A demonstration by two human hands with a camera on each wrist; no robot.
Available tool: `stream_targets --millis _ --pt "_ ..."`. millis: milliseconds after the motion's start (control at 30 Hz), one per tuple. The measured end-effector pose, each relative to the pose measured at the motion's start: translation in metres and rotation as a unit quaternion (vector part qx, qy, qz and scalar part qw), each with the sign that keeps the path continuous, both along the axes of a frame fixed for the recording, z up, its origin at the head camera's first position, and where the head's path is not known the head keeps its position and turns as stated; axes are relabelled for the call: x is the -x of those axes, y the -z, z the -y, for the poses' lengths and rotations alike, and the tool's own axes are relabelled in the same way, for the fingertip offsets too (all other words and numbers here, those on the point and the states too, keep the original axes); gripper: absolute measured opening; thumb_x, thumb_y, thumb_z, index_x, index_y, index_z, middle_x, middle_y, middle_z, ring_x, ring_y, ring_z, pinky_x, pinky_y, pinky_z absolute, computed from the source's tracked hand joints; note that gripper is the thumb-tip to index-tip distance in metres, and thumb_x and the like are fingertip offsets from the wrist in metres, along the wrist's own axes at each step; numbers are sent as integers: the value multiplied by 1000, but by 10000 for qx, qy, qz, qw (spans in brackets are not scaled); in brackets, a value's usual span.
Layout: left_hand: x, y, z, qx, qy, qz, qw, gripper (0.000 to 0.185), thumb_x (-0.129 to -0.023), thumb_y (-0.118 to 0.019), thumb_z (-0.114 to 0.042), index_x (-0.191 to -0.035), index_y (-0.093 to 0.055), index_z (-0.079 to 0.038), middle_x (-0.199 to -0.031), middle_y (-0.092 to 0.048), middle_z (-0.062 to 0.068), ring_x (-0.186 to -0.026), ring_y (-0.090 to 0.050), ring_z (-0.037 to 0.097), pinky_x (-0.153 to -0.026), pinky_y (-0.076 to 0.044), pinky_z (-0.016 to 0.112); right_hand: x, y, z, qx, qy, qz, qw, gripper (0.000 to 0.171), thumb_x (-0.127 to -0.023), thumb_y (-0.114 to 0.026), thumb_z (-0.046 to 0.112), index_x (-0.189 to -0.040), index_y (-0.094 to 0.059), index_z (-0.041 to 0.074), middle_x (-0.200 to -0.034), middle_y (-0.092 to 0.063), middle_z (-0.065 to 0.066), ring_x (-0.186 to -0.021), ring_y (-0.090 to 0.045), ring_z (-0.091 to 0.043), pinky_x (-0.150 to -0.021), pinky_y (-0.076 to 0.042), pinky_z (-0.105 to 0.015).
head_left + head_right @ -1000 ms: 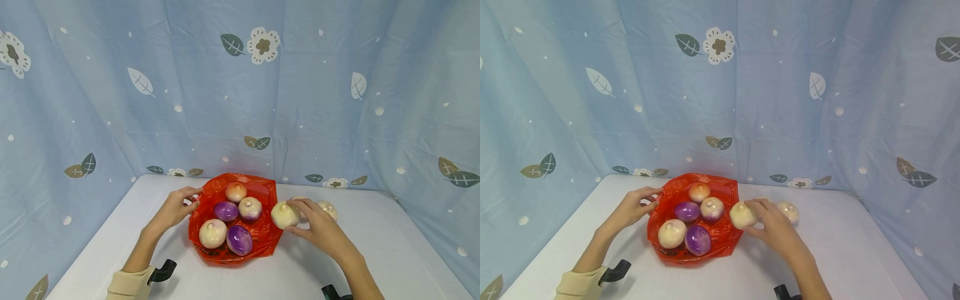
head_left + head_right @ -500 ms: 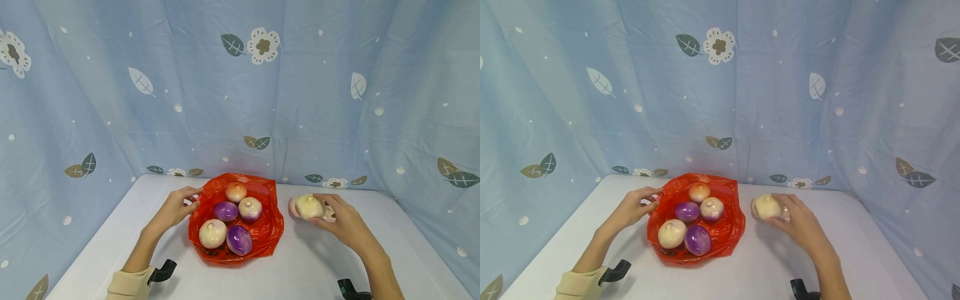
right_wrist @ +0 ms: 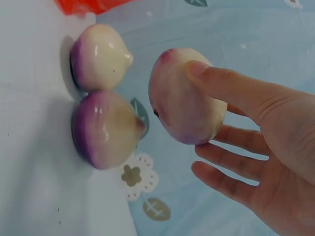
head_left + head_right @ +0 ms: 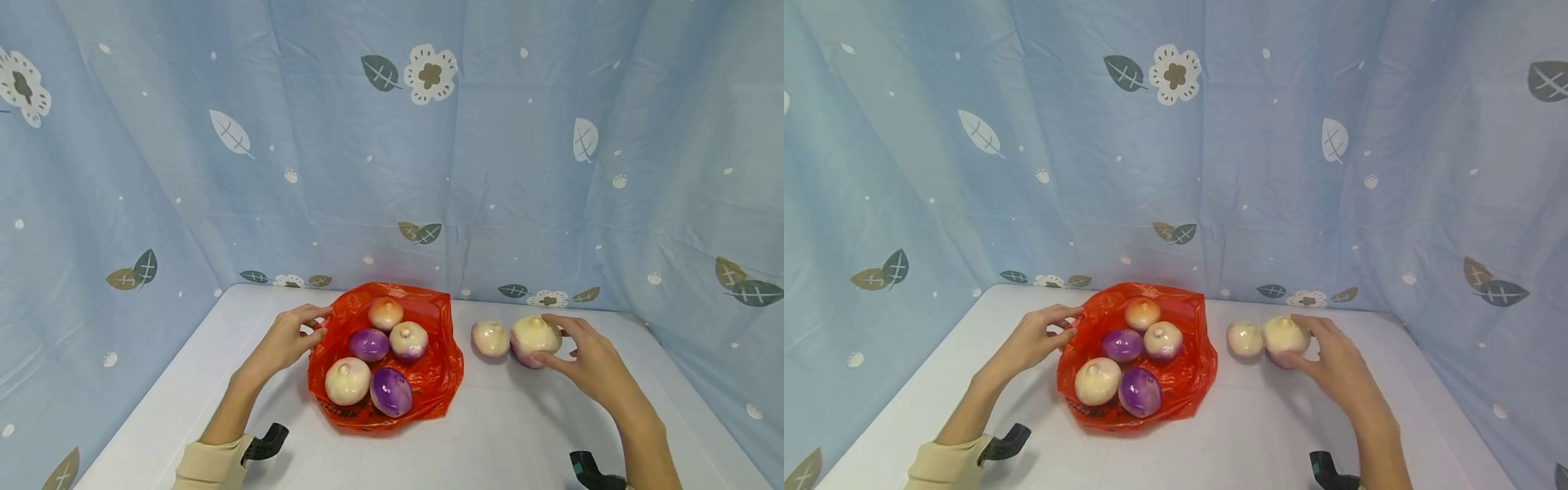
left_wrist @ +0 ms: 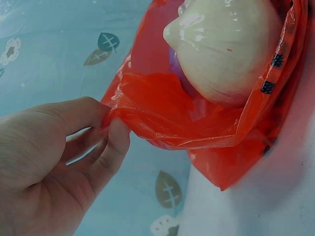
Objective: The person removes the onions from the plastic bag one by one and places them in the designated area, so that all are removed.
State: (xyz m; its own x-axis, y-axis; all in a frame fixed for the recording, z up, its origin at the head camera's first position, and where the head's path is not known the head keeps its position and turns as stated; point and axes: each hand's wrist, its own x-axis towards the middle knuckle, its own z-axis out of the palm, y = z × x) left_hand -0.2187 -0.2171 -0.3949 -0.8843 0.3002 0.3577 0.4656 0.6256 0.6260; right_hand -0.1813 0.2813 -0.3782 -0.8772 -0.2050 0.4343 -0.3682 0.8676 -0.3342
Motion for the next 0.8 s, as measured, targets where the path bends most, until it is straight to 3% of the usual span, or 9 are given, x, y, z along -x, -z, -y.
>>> stream_targets --millis 167,400,633,800 --pt "0 -1 -1 1 8 -11 10000 36 -87 -66 1 -123 -66 1 -114 -70 14 -86 -68 20 -68 -60 24 1 3 -14 39 95 -65 9999 66 -71 -87 25 -128 -58 6 -116 -62 -22 -99 -62 -39 -64 -59 -41" --pt "0 2 0 30 -7 -14 10000 36 -87 -66 1 -123 -66 0 -114 -70 13 -86 -68 20 -68 -60 24 1 4 -27 49 340 52 9994 67 -73 -86 32 -128 -58 6 -117 -62 -22 -100 -61 -39 -62 -57 -34" --pt "1 3 1 18 -13 -30 10000 36 -87 -66 1 -123 -66 0 -114 -70 12 -86 -68 20 -67 -60 24 2 8 -37 0 402 86 9992 69 -73 -85 34 -128 -57 5 -118 -62 -23 -100 -60 -41 -62 -57 -36" --pt "1 3 1 47 -33 -75 10000 37 -87 -67 0 -124 -66 0 -114 -70 12 -86 -68 19 -67 -60 23 3 15 -47 -74 450 92 9989 68 -72 -86 34 -127 -58 5 -116 -62 -24 -97 -61 -40 -59 -53 -28"
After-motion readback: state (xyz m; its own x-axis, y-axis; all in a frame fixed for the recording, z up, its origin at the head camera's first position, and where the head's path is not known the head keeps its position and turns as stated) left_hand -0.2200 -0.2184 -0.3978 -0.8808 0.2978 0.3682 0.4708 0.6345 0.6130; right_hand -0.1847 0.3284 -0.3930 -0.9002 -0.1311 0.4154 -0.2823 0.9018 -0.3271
